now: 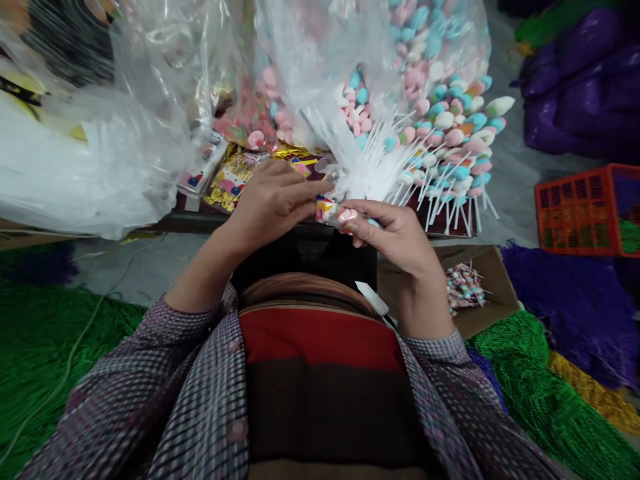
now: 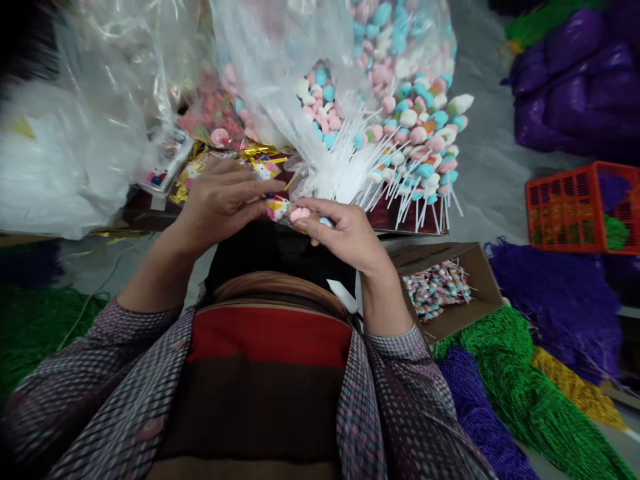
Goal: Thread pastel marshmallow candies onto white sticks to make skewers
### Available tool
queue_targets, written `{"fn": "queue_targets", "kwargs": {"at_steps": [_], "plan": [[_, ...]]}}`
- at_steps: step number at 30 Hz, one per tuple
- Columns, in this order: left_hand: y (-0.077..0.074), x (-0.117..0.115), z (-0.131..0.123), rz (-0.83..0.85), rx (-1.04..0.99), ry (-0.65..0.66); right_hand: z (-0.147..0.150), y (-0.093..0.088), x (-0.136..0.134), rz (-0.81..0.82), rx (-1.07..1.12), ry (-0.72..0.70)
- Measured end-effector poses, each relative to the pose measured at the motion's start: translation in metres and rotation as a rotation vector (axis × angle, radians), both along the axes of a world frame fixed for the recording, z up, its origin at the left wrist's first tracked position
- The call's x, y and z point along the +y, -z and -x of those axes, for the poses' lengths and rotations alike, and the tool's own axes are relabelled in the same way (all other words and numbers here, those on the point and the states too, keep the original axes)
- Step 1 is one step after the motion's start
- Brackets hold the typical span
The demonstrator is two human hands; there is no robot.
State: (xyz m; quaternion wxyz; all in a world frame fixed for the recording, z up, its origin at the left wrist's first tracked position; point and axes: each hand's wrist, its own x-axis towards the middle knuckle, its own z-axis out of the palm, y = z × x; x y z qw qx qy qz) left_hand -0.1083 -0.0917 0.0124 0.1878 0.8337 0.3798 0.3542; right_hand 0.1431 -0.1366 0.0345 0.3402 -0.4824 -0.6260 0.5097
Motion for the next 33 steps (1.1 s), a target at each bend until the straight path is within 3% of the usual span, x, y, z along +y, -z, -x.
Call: {"fn": "queue_targets", "kwargs": {"at_steps": [4,7,12,17,23,26,29,33], "plan": [[-0.009,-0.002,0.000,-0.276,-0.125,-0.247,0.016,0.024,-0.008,0.073,0.284,0.262],[-0.006,-0.015,-0.015,-0.332,-0.266,-0.328,0.026,0.032,-0.010,0.079,0.398,0.340],[0.006,-0.026,-0.041,-0.111,-0.350,-0.173,0.034,0.037,-0.013,0.045,0.404,0.324],[0.004,-0.020,-0.039,0.109,-0.531,-0.042,0.031,0.046,-0.015,-0.033,0.311,0.347],[-0.004,-0.018,-0.036,0.014,-0.480,-0.159,0.035,0.044,-0.019,-0.088,0.137,0.396],[-0.003,-0.016,-0.036,0.103,-0.563,-0.114,0.039,0.045,-0.019,-0.014,0.256,0.400],[0.001,-0.008,-0.032,0.240,-0.772,-0.096,0.039,0.043,-0.017,0.115,0.454,0.380],[0.000,0.003,-0.025,0.385,-0.985,-0.110,0.038,0.032,-0.016,0.281,0.670,0.268]]}}
